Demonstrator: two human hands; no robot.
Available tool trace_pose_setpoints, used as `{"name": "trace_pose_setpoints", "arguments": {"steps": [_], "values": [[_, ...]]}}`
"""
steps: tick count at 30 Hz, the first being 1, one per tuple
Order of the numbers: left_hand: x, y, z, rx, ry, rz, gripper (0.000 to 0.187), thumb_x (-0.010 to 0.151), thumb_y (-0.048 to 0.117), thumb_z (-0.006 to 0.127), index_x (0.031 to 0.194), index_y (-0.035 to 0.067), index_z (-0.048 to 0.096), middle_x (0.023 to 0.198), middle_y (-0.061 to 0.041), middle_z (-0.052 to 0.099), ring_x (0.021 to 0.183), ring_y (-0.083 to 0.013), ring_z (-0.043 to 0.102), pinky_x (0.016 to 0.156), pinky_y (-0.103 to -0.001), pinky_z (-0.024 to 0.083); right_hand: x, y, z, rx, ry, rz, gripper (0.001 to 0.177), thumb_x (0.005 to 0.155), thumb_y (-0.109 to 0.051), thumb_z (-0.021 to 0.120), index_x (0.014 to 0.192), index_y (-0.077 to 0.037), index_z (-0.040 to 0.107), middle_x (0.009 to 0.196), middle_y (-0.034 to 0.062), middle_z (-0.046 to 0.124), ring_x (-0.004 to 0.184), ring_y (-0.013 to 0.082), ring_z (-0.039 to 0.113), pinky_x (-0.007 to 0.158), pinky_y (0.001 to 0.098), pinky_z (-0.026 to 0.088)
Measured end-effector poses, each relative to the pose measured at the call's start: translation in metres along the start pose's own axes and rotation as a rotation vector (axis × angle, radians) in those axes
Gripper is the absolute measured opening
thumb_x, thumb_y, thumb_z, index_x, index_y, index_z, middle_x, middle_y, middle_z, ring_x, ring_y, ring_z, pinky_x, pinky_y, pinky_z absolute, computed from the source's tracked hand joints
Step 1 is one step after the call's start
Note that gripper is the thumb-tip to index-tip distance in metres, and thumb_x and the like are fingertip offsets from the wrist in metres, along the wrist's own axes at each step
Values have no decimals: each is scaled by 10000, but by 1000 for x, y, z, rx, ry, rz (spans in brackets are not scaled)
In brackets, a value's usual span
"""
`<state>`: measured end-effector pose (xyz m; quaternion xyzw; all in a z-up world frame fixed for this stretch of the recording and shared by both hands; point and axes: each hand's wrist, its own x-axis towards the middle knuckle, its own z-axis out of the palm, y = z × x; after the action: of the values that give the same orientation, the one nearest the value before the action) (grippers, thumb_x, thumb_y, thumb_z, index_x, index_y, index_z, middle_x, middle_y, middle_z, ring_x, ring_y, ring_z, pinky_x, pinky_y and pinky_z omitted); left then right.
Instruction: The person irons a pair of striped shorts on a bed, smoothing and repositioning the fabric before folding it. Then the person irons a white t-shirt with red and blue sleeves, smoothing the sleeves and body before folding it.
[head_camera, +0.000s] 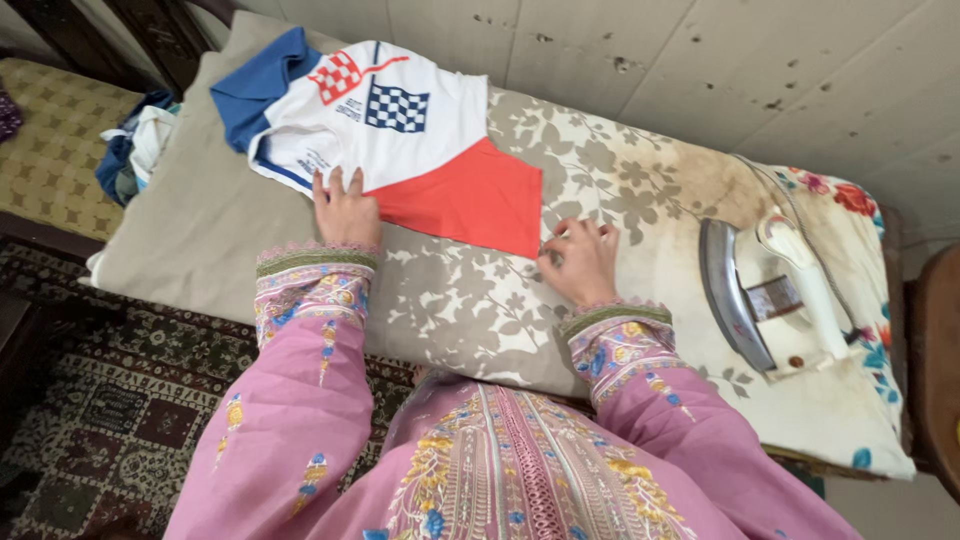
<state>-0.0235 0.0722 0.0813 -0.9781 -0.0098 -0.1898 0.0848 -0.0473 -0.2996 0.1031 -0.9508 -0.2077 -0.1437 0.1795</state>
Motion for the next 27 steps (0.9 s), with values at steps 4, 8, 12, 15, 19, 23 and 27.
{"name": "trace_pose_setpoints", "arguments": {"steps": [4, 8, 12, 15, 19, 23, 27], "values": [[-9, 84, -7, -268, -146, 203, 360, 886, 226, 618, 1214, 111, 713, 1527, -119, 524, 1463, -333, 396, 1221, -552, 233, -17, 45, -42, -60, 249, 66, 133, 834, -237, 721, 908, -177, 813, 1264, 74, 628, 1274, 270, 507, 1159, 580, 223], [-23, 164, -25, -484, -118, 379, 599, 894, 326, 572, 1474, 180, 540, 1601, -171, 417, 1511, -338, 329, 1250, -551, 188, -41, 85, -97, -331, 432, 270, 450, 826, -249, 791, 1267, -190, 724, 1384, 135, 525, 1384, 333, 418, 1174, 641, 166], [-22, 200, -38, -487, -152, 410, 627, 929, 453, 532, 1520, 259, 458, 1615, -188, 319, 1506, -365, 242, 1201, -585, 135, -58, 123, -140, -472, 409, 528, 803, 711, -353, 869, 1417, -120, 568, 1369, 224, 489, 1297, 428, 421, 1061, 677, 205], [-28, 204, -35, -495, -94, 418, 646, 960, 505, 497, 1556, 262, 430, 1632, -213, 286, 1519, -356, 211, 1214, -582, 107, -59, 138, -148, -333, 226, 739, 814, 735, -435, 888, 1428, -160, 559, 1328, 186, 548, 1198, 391, 551, 983, 609, 374], [-35, 202, -13, -612, -108, 396, 602, 986, 453, 536, 1517, 176, 474, 1626, -185, 327, 1514, -354, 310, 1217, -558, 191, -42, 153, -157, -327, 6, 873, 884, 747, -556, 910, 1477, -193, 567, 1259, 172, 698, 1145, 352, 678, 945, 493, 531], [-44, 186, 31, -1371, -224, -199, 345, 1072, 199, 592, 1399, 123, 672, 1393, -149, 734, 1183, -258, 763, 1057, -400, 606, -26, 162, -164, -103, -63, 725, 1008, 648, -457, 937, 1519, -188, 507, 1263, 178, 711, 1144, 338, 687, 953, 468, 530], [-41, 122, 55, -2063, 472, -1009, 460, 891, -37, 570, 1316, 123, 494, 994, -32, 633, 637, -141, 582, 499, -325, 502, 10, 138, -146, 50, -60, 274, 1090, 608, -365, 958, 1547, -180, 437, 1314, 202, 653, 1150, 389, 626, 932, 472, 477]]}}
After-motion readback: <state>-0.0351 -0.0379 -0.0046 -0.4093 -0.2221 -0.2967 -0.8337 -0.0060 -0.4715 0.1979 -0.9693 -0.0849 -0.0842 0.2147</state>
